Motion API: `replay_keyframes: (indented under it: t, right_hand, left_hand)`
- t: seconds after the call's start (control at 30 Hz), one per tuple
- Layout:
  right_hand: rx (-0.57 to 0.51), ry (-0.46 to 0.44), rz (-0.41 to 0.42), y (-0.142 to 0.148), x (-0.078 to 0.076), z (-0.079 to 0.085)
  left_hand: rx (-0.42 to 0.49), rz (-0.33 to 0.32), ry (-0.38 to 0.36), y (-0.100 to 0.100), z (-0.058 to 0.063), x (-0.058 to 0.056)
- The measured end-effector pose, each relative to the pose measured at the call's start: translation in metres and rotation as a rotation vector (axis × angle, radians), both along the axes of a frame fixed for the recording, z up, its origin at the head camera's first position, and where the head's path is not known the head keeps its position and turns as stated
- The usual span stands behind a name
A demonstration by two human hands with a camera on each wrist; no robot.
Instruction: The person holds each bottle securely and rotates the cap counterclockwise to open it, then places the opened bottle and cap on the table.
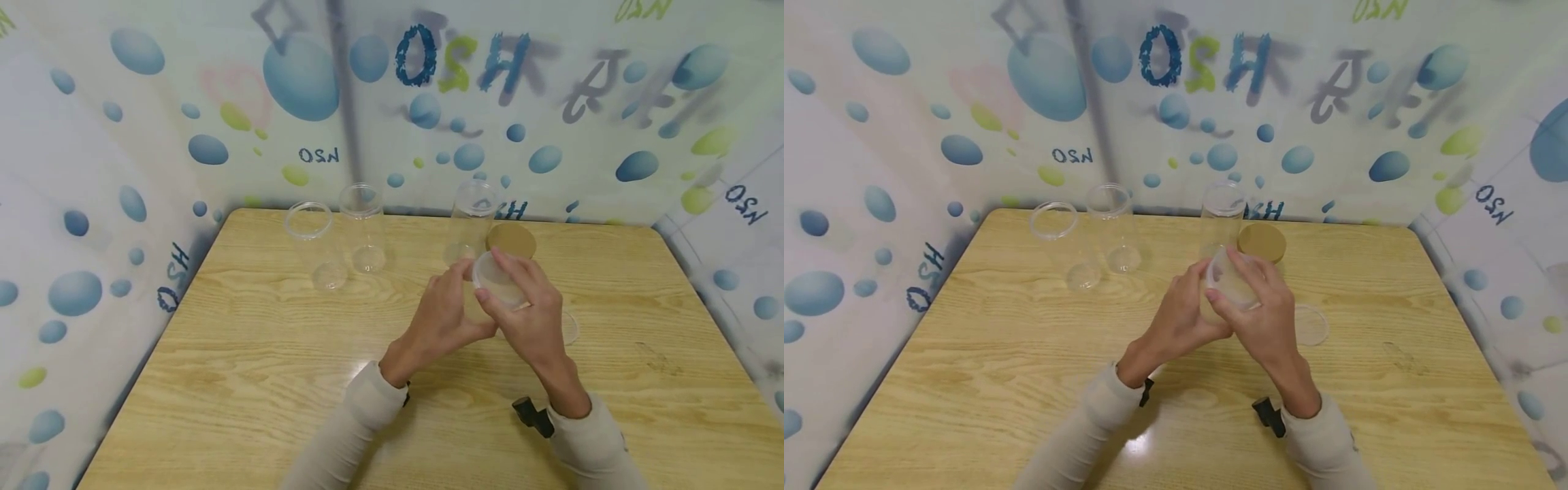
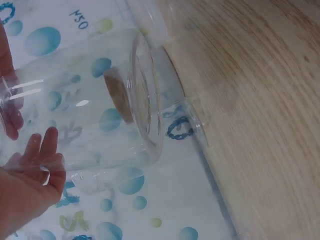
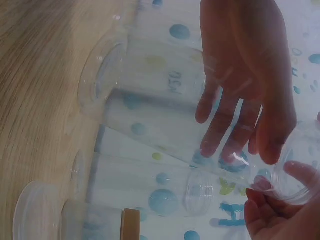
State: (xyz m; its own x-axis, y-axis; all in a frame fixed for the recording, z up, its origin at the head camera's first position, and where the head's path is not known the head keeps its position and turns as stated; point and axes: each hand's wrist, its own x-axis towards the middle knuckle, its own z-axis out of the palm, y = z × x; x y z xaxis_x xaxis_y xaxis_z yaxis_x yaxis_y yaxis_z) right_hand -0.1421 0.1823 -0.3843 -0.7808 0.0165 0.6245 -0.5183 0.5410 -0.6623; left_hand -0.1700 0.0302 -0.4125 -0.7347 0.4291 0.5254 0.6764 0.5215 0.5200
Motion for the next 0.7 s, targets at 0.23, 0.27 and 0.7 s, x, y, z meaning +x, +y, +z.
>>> replay_keyframes:
  t: [0.23, 0.27, 0.7]
  right_hand:
    - [-0.032, 0.06, 0.07, 0.004, -0.003, -0.001]
    - [-0.033, 0.069, 0.081, 0.005, -0.003, -0.001]
    - [0.005, 0.201, 0.282, 0.006, -0.004, 0.003]
  left_hand:
    - [0.028, -0.1, -0.059, -0.003, 0.003, -0.004]
    - [0.039, -0.116, -0.064, -0.003, 0.003, -0.004]
    - [0.211, -0.45, -0.374, -0.019, 0.008, -0.008]
